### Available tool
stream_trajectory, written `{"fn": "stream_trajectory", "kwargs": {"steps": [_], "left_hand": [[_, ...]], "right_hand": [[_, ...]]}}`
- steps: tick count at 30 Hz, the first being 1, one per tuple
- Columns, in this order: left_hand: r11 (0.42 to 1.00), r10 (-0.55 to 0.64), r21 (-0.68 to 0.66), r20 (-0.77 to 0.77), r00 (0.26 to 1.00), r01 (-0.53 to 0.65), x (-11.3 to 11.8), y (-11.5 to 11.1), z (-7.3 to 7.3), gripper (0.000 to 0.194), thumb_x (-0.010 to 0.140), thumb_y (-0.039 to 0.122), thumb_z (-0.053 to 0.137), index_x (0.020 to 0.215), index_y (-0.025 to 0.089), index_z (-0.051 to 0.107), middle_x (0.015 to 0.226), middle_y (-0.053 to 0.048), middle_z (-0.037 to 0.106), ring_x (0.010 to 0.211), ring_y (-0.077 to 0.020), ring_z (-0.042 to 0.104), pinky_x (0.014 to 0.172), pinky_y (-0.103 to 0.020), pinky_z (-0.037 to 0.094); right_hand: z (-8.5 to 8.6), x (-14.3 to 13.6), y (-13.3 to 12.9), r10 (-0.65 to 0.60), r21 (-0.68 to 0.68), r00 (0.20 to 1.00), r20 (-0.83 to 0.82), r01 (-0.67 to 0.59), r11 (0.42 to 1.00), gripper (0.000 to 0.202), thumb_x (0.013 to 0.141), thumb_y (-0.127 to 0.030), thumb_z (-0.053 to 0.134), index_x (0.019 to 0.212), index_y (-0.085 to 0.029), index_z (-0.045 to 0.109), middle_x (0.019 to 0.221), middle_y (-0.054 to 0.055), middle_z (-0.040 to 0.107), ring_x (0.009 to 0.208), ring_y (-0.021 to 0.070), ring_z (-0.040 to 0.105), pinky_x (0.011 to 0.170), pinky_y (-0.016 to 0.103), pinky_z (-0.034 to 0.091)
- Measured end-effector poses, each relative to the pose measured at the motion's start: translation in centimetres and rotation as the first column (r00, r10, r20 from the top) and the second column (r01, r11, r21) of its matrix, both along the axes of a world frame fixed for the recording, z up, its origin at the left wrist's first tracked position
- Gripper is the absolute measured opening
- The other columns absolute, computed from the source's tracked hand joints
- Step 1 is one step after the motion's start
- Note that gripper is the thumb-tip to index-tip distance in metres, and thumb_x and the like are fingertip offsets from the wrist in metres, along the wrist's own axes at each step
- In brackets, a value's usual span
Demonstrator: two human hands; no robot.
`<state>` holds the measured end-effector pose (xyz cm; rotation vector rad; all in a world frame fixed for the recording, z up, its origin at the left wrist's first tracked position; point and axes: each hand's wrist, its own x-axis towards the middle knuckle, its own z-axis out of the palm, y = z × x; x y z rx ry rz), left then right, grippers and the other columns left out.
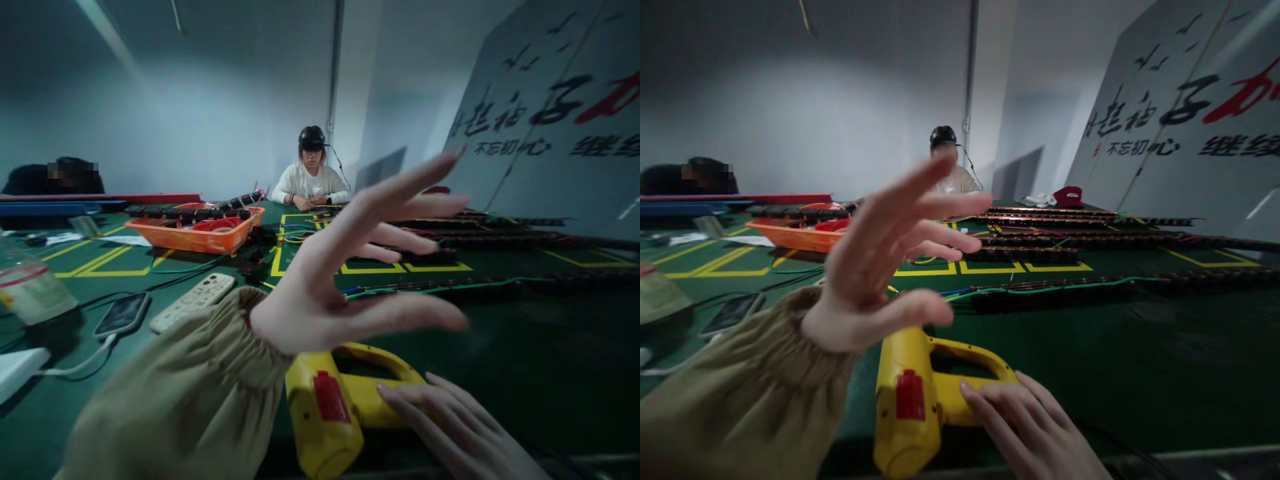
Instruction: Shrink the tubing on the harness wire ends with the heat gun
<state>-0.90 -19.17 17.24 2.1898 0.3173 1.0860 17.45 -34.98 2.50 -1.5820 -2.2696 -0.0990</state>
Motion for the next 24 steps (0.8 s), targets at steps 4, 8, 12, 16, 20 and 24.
{"fn": "stream_trajectory", "kwargs": {"steps": [4,8,12,16,20,24], "left_hand": [[0.998,0.026,0.054,0.073,0.997,-0.03,2.1,5.8,-5.7,0.027,0.083,0.03,0.054,0.105,0.015,0.063,0.101,-0.005,0.069,0.088,-0.0158,0.066,0.075,-0.026,0.054],[0.984,0.137,-0.088,-0.198,0.971,-0.157,1.7,12.0,-12.6,0.026,0.08,0.034,0.053,0.091,0.015,0.067,0.08,-0.006,0.072,0.074,-0.0173,0.068,0.065,-0.027,0.054],[0.963,0.18,-0.158,-0.219,0.959,-0.217,-0.5,13.9,-16.4,0.035,0.082,0.041,0.046,0.093,0.016,0.067,0.08,-0.007,0.072,0.076,-0.0189,0.068,0.07,-0.031,0.054],[0.955,0.285,0.01,-0.285,0.915,-0.295,-2.2,14.1,-17.6,0.026,0.079,0.038,0.048,0.088,0.022,0.068,0.089,-0.004,0.07,0.083,-0.0195,0.064,0.065,-0.027,0.051],[0.943,0.333,0.124,-0.297,0.895,-0.31,-3.1,14.1,-18.0,0.018,0.074,0.036,0.054,0.077,0.025,0.067,0.074,0.0,0.064,0.068,-0.016,0.058,0.067,-0.027,0.046],[0.94,0.34,0.089,-0.333,0.879,-0.329,-3.6,14.0,-17.9,0.019,0.069,0.041,0.06,0.077,0.025,0.066,0.064,0.003,0.059,0.057,-0.0126,0.051,0.058,-0.023,0.041]], "right_hand": [[1.4,-3.1,1.7,-0.028,-0.124,0.996,-0.082,0.018,0.992,0.079,0.069,-0.053,0.067,0.139,-0.034,0.036,0.128,0.004,0.053,0.111,0.0296,0.051,0.095,0.042,0.04],[1.7,-6.2,4.5,-0.159,-0.342,0.975,-0.153,0.098,0.934,0.112,0.047,-0.067,0.072,0.142,-0.026,0.031,0.126,0.01,0.051,0.106,0.0331,0.051,0.094,0.046,0.037],[1.2,-7.2,5.6,-0.256,-0.352,0.959,-0.125,0.198,0.915,0.116,0.048,-0.068,0.069,0.145,-0.025,0.023,0.105,0.009,0.059,0.091,0.0315,0.054,0.088,0.048,0.039],[0.0,-5.6,4.1,-0.197,-0.209,0.979,-0.061,0.18,0.961,0.088,0.067,-0.05,0.064,0.143,-0.025,0.029,0.101,0.007,0.062,0.085,0.0284,0.057,0.08,0.041,0.042],[-1.8,-2.7,1.3,-0.221,0.006,0.975,-0.022,0.221,0.975,0.082,0.073,-0.03,0.059,0.145,-0.03,0.02,0.099,0.001,0.065,0.082,0.0249,0.061,0.073,0.036,0.046],[-2.9,0.0,-1.4,-0.296,0.214,0.955,0.031,0.283,0.935,0.082,0.077,-0.037,0.051,0.147,-0.03,0.009,0.107,0.002,0.066,0.086,0.0273,0.064,0.072,0.038,0.05]]}}
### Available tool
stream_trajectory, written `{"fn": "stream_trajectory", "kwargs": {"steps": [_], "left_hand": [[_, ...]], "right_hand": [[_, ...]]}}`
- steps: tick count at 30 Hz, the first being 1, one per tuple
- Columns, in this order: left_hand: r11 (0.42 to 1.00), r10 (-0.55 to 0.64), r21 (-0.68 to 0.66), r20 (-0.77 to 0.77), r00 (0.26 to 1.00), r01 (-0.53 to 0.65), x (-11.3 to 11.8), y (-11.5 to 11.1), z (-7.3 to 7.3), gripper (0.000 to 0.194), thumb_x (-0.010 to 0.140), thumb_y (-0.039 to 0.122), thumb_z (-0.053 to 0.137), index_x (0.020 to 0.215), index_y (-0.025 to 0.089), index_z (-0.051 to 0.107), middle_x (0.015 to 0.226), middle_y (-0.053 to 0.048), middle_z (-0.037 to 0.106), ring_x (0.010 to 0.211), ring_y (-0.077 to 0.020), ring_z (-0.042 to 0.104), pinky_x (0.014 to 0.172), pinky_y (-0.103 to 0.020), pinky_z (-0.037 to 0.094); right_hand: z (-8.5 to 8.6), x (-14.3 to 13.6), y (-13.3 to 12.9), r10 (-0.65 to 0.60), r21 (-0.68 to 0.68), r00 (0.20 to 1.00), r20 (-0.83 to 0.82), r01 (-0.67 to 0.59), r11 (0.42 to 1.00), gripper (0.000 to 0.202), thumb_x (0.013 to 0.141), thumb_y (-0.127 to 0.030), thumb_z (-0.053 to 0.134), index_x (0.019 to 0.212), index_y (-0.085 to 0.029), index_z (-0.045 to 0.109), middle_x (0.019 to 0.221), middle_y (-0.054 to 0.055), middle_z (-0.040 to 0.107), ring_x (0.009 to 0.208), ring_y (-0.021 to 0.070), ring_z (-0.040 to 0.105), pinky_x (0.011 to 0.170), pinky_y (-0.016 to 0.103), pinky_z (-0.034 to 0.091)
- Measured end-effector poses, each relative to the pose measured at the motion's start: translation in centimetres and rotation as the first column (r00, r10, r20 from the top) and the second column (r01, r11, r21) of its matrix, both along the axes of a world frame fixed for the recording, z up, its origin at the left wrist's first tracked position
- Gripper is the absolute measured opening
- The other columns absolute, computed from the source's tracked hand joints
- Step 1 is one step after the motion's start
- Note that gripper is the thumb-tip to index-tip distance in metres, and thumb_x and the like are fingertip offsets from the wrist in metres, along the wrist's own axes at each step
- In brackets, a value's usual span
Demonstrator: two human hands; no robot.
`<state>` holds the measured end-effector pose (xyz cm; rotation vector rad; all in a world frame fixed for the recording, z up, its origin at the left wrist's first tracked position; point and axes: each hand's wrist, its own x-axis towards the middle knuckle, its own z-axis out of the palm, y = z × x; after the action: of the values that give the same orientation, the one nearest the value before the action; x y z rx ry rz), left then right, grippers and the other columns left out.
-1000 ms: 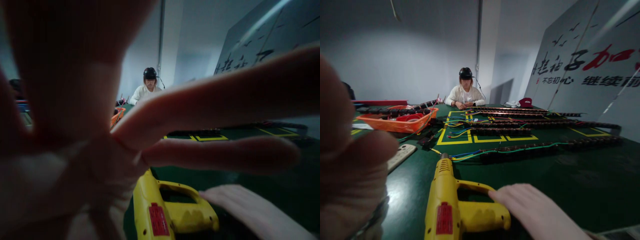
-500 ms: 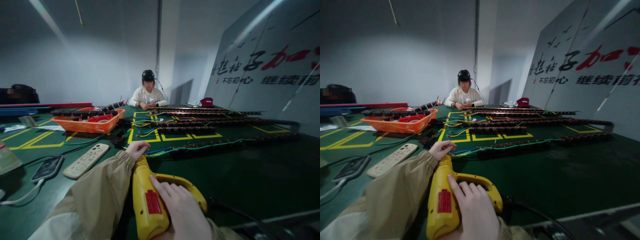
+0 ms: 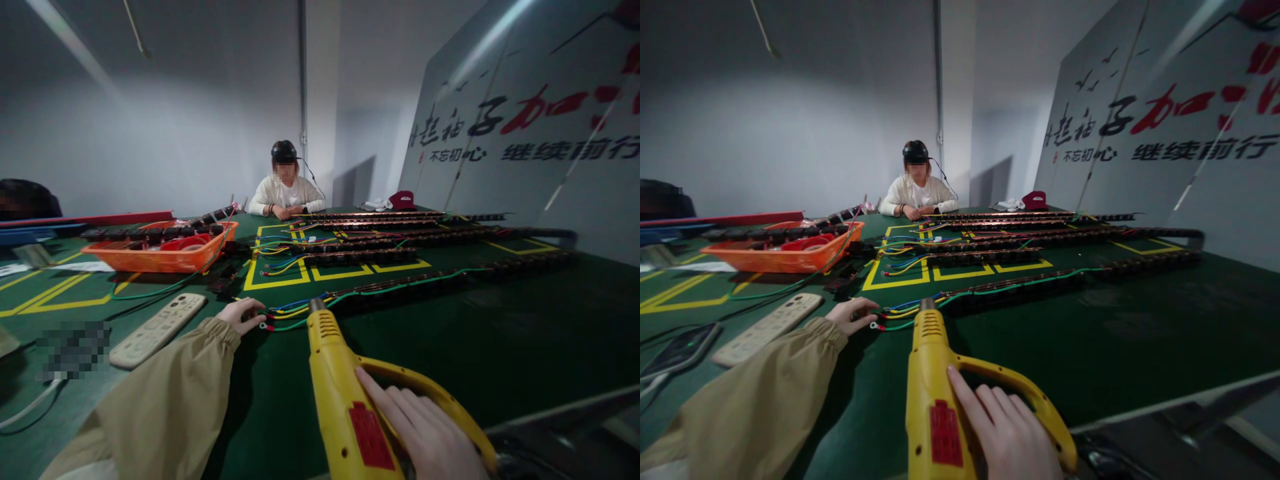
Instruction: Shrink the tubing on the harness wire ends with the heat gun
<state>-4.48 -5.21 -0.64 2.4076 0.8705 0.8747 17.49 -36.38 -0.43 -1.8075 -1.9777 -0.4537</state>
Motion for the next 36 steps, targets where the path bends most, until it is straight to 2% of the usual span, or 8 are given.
{"fn": "stream_trajectory", "kwargs": {"steps": [4,7,12,15,20,25,29,36], "left_hand": [[0.997,0.032,-0.069,-0.072,0.997,-0.037,-0.2,-0.6,0.1,0.024,0.07,0.044,0.059,0.065,0.021,0.063,0.053,0.005,0.053,0.051,-0.0102,0.044,0.052,-0.022,0.033],[0.992,-0.004,-0.125,-0.093,0.996,-0.007,0.1,-1.4,-0.3,0.027,0.067,0.047,0.061,0.063,0.021,0.062,0.05,0.006,0.05,0.048,-0.0097,0.041,0.048,-0.021,0.029],[0.99,-0.082,-0.123,-0.049,0.995,0.076,1.1,-2.1,-0.9,0.03,0.066,0.049,0.062,0.056,0.021,0.055,0.049,0.007,0.045,0.047,-0.0094,0.038,0.048,-0.021,0.029],[0.998,-0.013,-0.066,-0.048,0.999,0.01,1.2,-1.6,-0.5,0.023,0.07,0.043,0.06,0.06,0.022,0.056,0.051,0.007,0.045,0.049,-0.01,0.04,0.05,-0.022,0.03],[0.999,0.045,-0.008,-0.162,0.986,-0.047,1.4,-0.4,0.6,0.016,0.077,0.036,0.053,0.071,0.021,0.056,0.066,0.003,0.054,0.063,-0.0132,0.048,0.058,-0.023,0.036],[0.991,0.125,-0.005,-0.28,0.952,-0.131,1.8,0.3,0.4,0.02,0.08,0.038,0.05,0.072,0.02,0.05,0.072,0.0,0.054,0.068,-0.0149,0.049,0.06,-0.026,0.035],[0.994,0.104,0.004,-0.349,0.931,-0.11,1.7,0.5,0.0,0.027,0.081,0.044,0.047,0.069,0.02,0.047,0.066,0.001,0.048,0.063,-0.0144,0.046,0.057,-0.026,0.032],[1.0,-0.004,-0.005,-0.317,0.949,0.002,1.0,1.3,0.0,0.037,0.082,0.047,0.043,0.061,0.018,0.051,0.063,0.003,0.046,0.062,-0.0123,0.044,0.059,-0.025,0.031]], "right_hand": [[0.5,1.2,-1.4,-0.077,0.141,0.993,0.093,0.064,0.988,0.107,0.066,-0.072,0.054,0.148,-0.02,0.008,0.103,0.009,0.067,0.08,0.031,0.066,0.063,0.04,0.054],[1.4,1.2,-1.4,-0.113,0.188,0.987,0.118,0.09,0.978,0.12,0.058,-0.082,0.053,0.148,-0.017,0.007,0.097,0.01,0.069,0.073,0.0307,0.067,0.057,0.039,0.054],[1.8,1.0,-1.2,-0.129,0.189,0.983,0.131,0.103,0.977,0.121,0.058,-0.084,0.051,0.148,-0.018,0.003,0.095,0.01,0.069,0.073,0.0303,0.067,0.055,0.038,0.054],[1.7,1.1,-1.1,-0.132,0.204,0.98,0.149,0.1,0.974,0.119,0.058,-0.084,0.05,0.148,-0.019,0.005,0.093,0.009,0.069,0.071,0.0293,0.067,0.055,0.037,0.054],[1.9,1.2,-0.2,-0.147,0.226,0.98,0.132,0.115,0.967,0.112,0.062,-0.08,0.052,0.147,-0.02,0.013,0.087,0.007,0.069,0.069,0.0269,0.066,0.055,0.036,0.053],[1.8,1.4,2.2,-0.18,0.134,0.979,0.09,0.167,0.977,0.097,0.064,-0.077,0.055,0.139,-0.019,0.033,0.091,0.006,0.067,0.076,0.0246,0.064,0.063,0.035,0.051],[1.6,1.5,3.5,-0.194,0.178,0.976,0.104,0.174,0.969,0.093,0.065,-0.078,0.052,0.133,-0.015,0.042,0.088,0.005,0.067,0.075,0.024,0.064,0.064,0.035,0.05],[1.3,1.1,3.4,-0.168,0.219,0.972,0.162,0.131,0.967,0.096,0.063,-0.081,0.051,0.133,-0.015,0.04,0.087,0.005,0.067,0.073,0.0232,0.063,0.062,0.033,0.048]]}}
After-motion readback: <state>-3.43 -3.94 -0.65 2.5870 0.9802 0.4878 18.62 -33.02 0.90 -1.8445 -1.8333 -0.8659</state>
